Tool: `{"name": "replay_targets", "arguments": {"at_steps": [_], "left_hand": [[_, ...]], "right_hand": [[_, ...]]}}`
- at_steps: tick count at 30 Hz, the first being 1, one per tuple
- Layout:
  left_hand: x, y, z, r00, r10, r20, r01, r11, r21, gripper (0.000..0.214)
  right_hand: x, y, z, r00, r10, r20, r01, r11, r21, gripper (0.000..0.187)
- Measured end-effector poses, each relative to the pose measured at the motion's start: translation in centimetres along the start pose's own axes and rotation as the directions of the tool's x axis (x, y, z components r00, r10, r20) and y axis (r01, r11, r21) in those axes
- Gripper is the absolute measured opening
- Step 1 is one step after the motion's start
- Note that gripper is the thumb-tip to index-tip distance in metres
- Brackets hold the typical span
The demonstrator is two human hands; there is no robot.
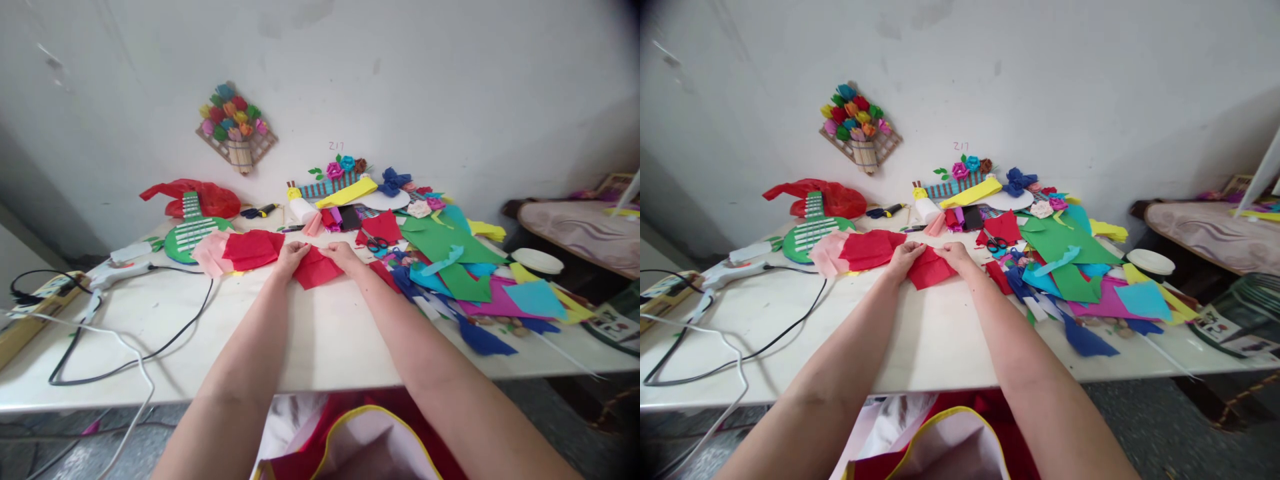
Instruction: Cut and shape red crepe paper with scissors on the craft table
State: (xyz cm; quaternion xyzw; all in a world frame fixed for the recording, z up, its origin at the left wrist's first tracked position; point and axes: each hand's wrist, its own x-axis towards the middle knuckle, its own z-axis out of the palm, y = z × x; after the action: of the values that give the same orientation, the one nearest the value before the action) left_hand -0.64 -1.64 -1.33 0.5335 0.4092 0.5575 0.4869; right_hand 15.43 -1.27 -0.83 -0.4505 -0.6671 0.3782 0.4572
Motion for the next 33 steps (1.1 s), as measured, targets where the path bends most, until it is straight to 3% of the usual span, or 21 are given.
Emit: {"name": "replay_targets", "arguments": {"at_steps": [5,10,18,25,33], "left_hand": [[0.0,0.0,0.0,1.000,0.002,0.003,-0.002,1.000,0.013,0.036],[0.1,-0.2,-0.1,1.000,0.010,0.025,-0.011,0.999,0.030,0.035],[-0.1,0.0,0.0,1.000,0.009,0.017,-0.010,0.998,0.059,0.035],[0.0,-0.1,0.0,0.997,0.008,0.073,-0.014,0.996,0.093,0.035],[-0.2,-0.2,0.0,0.996,-0.004,0.093,-0.007,0.993,0.115,0.034]], "right_hand": [[0.0,0.0,0.0,0.999,0.034,-0.014,-0.033,0.999,0.027,0.037],[-0.3,0.2,0.0,0.993,0.088,0.083,-0.102,0.977,0.185,0.032],[-0.3,-0.3,-0.1,0.995,0.095,0.037,-0.099,0.984,0.150,0.029],[-0.9,-0.8,0.0,0.974,0.118,0.194,-0.176,0.931,0.321,0.031],[-0.9,-1.0,0.1,0.982,0.129,0.135,-0.163,0.944,0.287,0.032]]}}
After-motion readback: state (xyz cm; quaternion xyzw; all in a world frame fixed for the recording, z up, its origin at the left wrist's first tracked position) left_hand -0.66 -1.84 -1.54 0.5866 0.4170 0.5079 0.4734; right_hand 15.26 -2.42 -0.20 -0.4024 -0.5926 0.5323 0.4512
